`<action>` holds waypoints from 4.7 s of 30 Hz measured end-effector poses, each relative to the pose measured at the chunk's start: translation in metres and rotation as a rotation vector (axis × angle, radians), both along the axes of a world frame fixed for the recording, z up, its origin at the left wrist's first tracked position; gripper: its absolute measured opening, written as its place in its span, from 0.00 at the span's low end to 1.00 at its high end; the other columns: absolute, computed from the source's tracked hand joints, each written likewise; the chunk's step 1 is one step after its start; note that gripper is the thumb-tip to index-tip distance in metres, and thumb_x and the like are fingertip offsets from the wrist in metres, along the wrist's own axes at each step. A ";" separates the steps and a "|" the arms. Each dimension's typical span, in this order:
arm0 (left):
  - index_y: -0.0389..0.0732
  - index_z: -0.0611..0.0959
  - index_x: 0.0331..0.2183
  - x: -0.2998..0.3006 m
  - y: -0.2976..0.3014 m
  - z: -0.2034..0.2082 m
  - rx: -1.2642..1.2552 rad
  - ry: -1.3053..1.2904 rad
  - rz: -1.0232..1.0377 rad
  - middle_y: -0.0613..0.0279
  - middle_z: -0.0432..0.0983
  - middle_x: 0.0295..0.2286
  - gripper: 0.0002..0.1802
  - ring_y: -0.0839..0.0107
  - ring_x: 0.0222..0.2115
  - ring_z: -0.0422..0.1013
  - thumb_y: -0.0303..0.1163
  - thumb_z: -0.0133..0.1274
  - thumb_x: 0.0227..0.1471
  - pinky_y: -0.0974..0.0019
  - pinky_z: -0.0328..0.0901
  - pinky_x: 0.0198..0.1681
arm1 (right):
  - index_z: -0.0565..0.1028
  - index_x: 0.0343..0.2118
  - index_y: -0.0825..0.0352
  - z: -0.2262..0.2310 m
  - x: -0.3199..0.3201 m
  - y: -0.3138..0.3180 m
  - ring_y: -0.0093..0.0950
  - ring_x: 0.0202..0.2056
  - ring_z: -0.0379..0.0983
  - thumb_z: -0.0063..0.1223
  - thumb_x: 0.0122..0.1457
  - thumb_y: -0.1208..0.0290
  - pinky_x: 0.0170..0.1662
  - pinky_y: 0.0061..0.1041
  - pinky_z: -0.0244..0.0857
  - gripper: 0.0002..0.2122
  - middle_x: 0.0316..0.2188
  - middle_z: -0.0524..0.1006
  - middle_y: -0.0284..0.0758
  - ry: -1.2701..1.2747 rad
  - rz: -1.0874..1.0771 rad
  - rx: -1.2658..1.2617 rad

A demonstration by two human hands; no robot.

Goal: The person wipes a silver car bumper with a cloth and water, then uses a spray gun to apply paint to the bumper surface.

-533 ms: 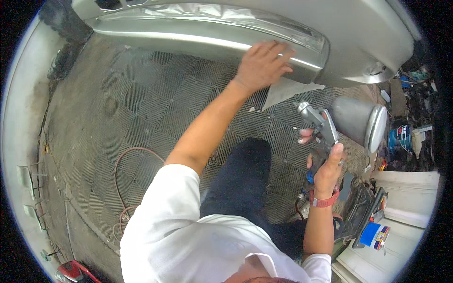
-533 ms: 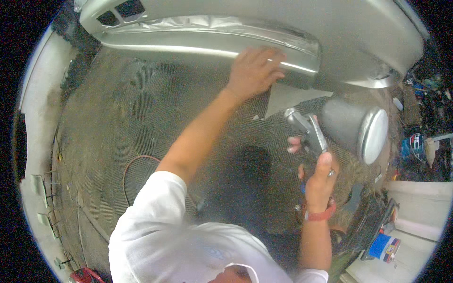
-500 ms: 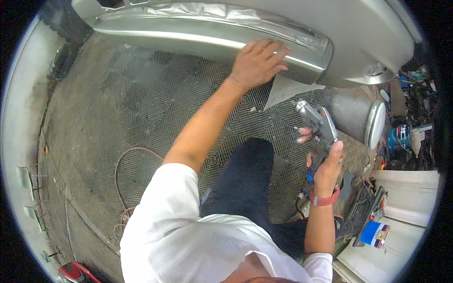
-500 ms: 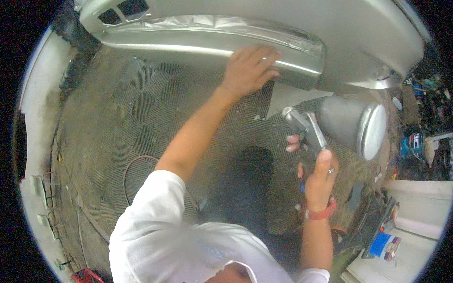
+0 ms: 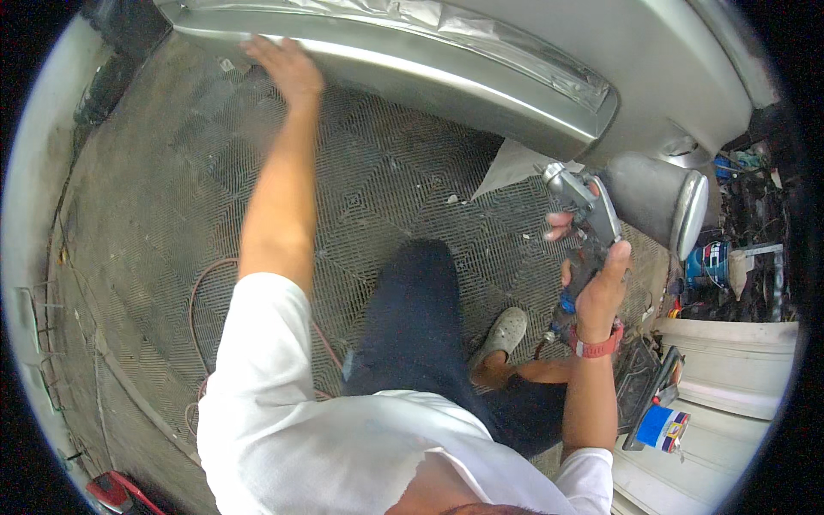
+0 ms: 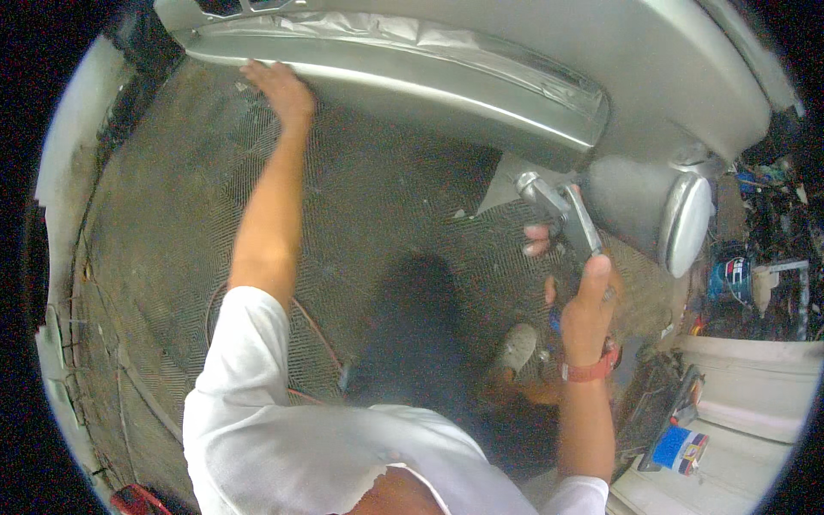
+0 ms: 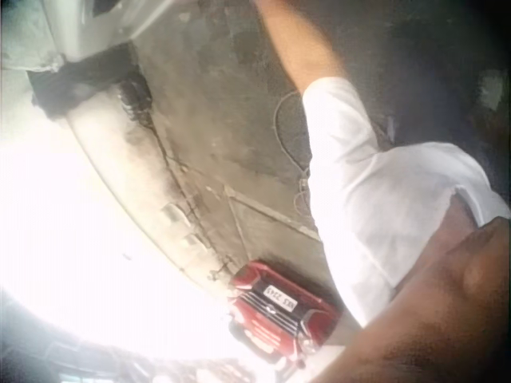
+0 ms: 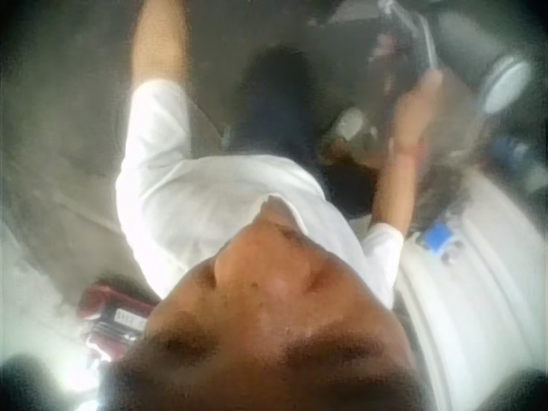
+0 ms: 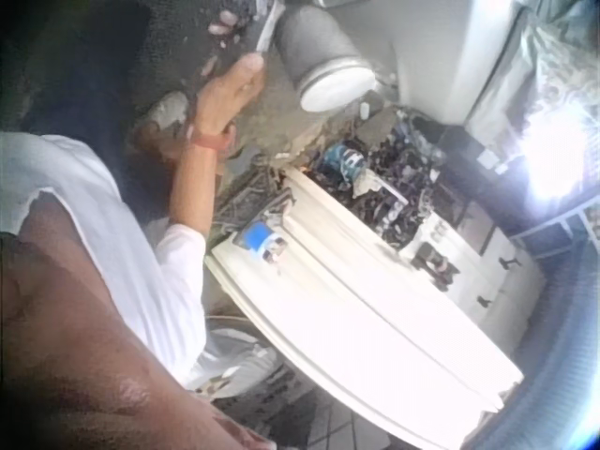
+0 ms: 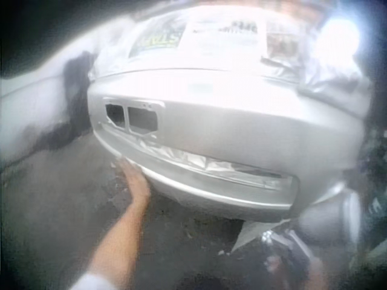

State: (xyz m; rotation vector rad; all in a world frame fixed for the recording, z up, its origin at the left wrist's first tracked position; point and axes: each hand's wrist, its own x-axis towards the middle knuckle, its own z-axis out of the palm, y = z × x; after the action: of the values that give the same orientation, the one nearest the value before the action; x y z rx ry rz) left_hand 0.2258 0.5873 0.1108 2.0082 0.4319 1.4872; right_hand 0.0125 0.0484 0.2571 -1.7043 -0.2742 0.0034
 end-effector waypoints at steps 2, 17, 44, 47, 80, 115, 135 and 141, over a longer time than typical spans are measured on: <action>0.20 0.39 0.75 -0.013 -0.140 0.018 -0.067 -0.060 -0.075 0.26 0.24 0.76 0.47 0.34 0.78 0.22 0.47 0.36 0.76 0.36 0.25 0.80 | 0.70 0.72 0.68 -0.005 0.005 -0.002 0.25 0.41 0.82 0.30 0.77 0.33 0.28 0.21 0.68 0.41 0.47 0.87 0.41 -0.021 -0.034 0.001; 0.37 0.33 0.78 0.002 -0.359 -0.031 -0.181 -0.180 -0.093 0.32 0.20 0.77 0.46 0.32 0.78 0.21 0.51 0.33 0.78 0.27 0.23 0.77 | 0.56 0.78 0.68 -0.023 0.006 -0.027 0.29 0.43 0.82 0.32 0.70 0.22 0.23 0.18 0.66 0.51 0.50 0.85 0.49 0.034 -0.043 0.060; 0.36 0.43 0.78 0.006 -0.152 -0.001 -1.604 -0.703 -0.738 0.43 0.40 0.78 0.55 0.43 0.78 0.42 0.73 0.18 0.72 0.40 0.44 0.80 | 0.60 0.77 0.70 -0.042 0.005 -0.009 0.26 0.43 0.82 0.34 0.64 0.17 0.25 0.19 0.67 0.56 0.49 0.86 0.46 0.102 -0.023 -0.045; 0.32 0.37 0.77 0.008 -0.220 0.021 -1.251 -0.494 -0.212 0.37 0.32 0.78 0.53 0.43 0.79 0.37 0.67 0.19 0.75 0.41 0.38 0.81 | 0.58 0.78 0.68 -0.043 0.010 -0.008 0.28 0.44 0.81 0.34 0.68 0.20 0.25 0.19 0.66 0.53 0.50 0.85 0.47 0.083 0.045 -0.057; 0.44 0.35 0.79 -0.010 -0.370 -0.009 -1.607 -0.420 -0.515 0.45 0.29 0.79 0.61 0.45 0.79 0.37 0.82 0.16 0.66 0.41 0.40 0.80 | 0.63 0.76 0.71 -0.094 -0.013 -0.049 0.23 0.46 0.81 0.32 0.66 0.18 0.29 0.19 0.65 0.55 0.50 0.86 0.36 0.022 -0.109 -0.091; 0.40 0.76 0.67 -0.034 -0.025 0.009 0.008 0.336 0.076 0.45 0.57 0.74 0.33 0.37 0.78 0.39 0.47 0.47 0.67 0.35 0.37 0.80 | 0.64 0.75 0.76 -0.169 0.012 0.048 0.29 0.47 0.83 0.38 0.60 0.14 0.34 0.20 0.70 0.61 0.53 0.85 0.46 -0.014 0.302 -0.025; 0.44 0.64 0.75 0.074 0.251 -0.024 0.001 0.470 0.078 0.38 0.48 0.76 0.44 0.35 0.73 0.52 0.57 0.50 0.67 0.42 0.47 0.78 | 0.66 0.73 0.76 -0.113 -0.021 0.089 0.21 0.33 0.78 0.35 0.56 0.10 0.30 0.19 0.67 0.65 0.47 0.87 0.46 0.085 0.029 -0.212; 0.45 0.43 0.79 0.071 0.153 -0.031 -0.963 -0.372 -0.499 0.43 0.40 0.78 0.54 0.40 0.74 0.53 0.70 0.39 0.71 0.38 0.54 0.75 | 0.66 0.74 0.74 -0.107 -0.015 0.090 0.25 0.34 0.80 0.35 0.57 0.11 0.29 0.22 0.70 0.63 0.47 0.87 0.47 0.070 0.078 -0.305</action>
State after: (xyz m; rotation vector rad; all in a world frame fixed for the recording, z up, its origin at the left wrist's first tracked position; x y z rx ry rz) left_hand 0.2965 0.7405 0.0795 0.9573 0.3511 1.0005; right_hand -0.0025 0.1380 0.1504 -1.9907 -0.2991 0.1704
